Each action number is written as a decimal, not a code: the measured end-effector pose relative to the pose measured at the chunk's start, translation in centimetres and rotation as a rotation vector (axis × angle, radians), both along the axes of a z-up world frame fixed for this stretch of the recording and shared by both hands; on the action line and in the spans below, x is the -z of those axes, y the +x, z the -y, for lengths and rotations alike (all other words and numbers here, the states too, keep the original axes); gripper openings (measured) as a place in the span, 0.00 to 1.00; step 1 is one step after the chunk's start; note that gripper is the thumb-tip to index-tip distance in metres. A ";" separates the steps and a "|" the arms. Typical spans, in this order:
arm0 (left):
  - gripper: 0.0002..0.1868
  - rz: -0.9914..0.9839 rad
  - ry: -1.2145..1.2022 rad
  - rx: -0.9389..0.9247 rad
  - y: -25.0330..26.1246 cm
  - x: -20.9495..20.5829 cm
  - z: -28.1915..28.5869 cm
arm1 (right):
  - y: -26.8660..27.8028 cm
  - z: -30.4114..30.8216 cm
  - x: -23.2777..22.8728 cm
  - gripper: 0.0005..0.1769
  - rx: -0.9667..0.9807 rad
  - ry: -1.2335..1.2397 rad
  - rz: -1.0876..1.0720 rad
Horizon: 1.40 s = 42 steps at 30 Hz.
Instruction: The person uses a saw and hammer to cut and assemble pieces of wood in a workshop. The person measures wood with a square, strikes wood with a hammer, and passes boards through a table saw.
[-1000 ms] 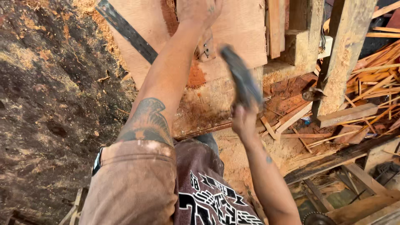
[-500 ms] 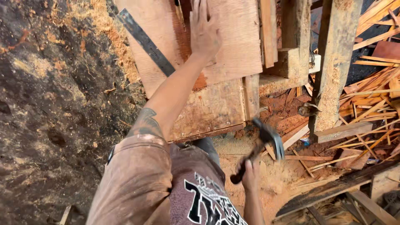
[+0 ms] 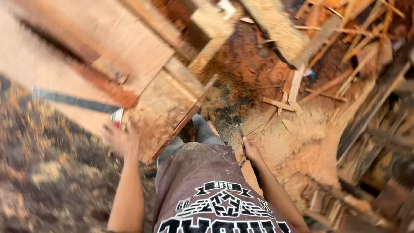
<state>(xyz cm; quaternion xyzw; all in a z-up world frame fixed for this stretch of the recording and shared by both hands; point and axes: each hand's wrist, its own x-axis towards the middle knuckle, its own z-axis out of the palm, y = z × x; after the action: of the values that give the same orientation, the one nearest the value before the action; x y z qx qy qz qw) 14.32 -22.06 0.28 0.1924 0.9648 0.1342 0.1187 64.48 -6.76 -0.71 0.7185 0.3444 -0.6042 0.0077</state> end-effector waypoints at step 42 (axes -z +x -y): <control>0.16 0.600 0.061 1.947 84.8 -9.7 -7.5 | 69.9 32.9 -5.2 0.19 1.192 0.357 0.620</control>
<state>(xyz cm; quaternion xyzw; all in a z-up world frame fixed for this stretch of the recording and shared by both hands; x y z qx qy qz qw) 99.14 -14.54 10.01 0.8552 0.3159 0.0465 0.4083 134.36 -39.63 4.47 0.9147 -0.0328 -0.2064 -0.3458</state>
